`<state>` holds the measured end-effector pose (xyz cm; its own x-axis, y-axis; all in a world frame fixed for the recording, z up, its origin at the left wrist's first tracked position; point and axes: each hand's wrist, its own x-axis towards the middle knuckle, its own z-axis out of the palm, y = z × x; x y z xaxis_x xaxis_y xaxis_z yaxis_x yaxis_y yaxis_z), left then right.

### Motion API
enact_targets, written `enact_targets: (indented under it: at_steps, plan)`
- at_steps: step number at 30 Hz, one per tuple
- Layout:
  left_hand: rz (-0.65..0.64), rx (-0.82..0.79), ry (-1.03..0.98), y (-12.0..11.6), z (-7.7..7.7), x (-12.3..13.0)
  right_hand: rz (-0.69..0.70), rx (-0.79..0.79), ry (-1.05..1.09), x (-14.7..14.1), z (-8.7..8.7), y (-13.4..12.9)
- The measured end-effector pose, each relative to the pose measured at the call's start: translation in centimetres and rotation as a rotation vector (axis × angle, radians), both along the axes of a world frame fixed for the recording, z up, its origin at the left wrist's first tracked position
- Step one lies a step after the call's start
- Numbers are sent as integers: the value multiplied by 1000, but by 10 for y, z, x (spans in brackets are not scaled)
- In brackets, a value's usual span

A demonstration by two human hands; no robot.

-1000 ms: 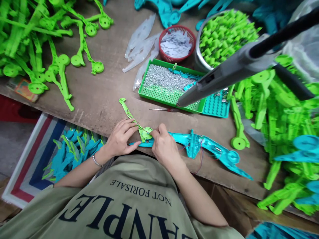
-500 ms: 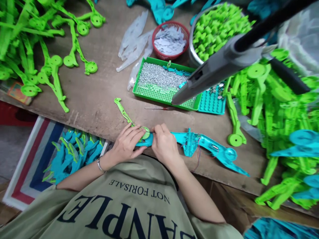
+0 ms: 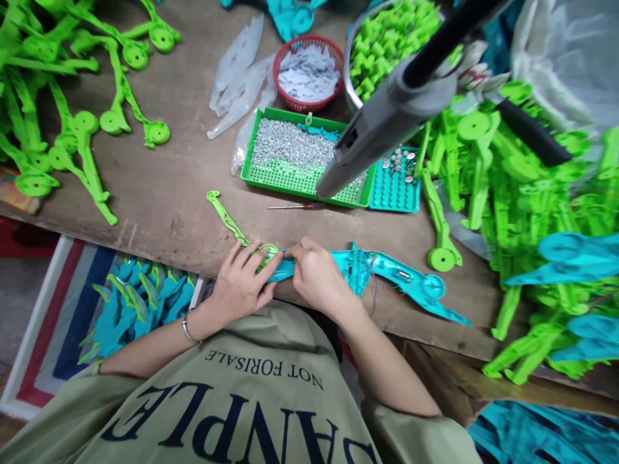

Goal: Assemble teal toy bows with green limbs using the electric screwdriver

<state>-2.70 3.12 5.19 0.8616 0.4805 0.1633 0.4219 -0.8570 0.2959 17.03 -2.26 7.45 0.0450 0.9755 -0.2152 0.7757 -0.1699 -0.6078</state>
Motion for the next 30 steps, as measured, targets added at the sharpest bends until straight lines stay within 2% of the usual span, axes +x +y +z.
enact_targets:
  at_steps: [8,17,30]
  plan:
    - [44,97,187,-4,14,9,-15,25,-10,12,-1,-5]
    - [57,97,252,-7,22,13,153,257,-138,26,-15,-11]
    - [60,109,294,-11,21,13,173,231,-212,26,-23,-13]
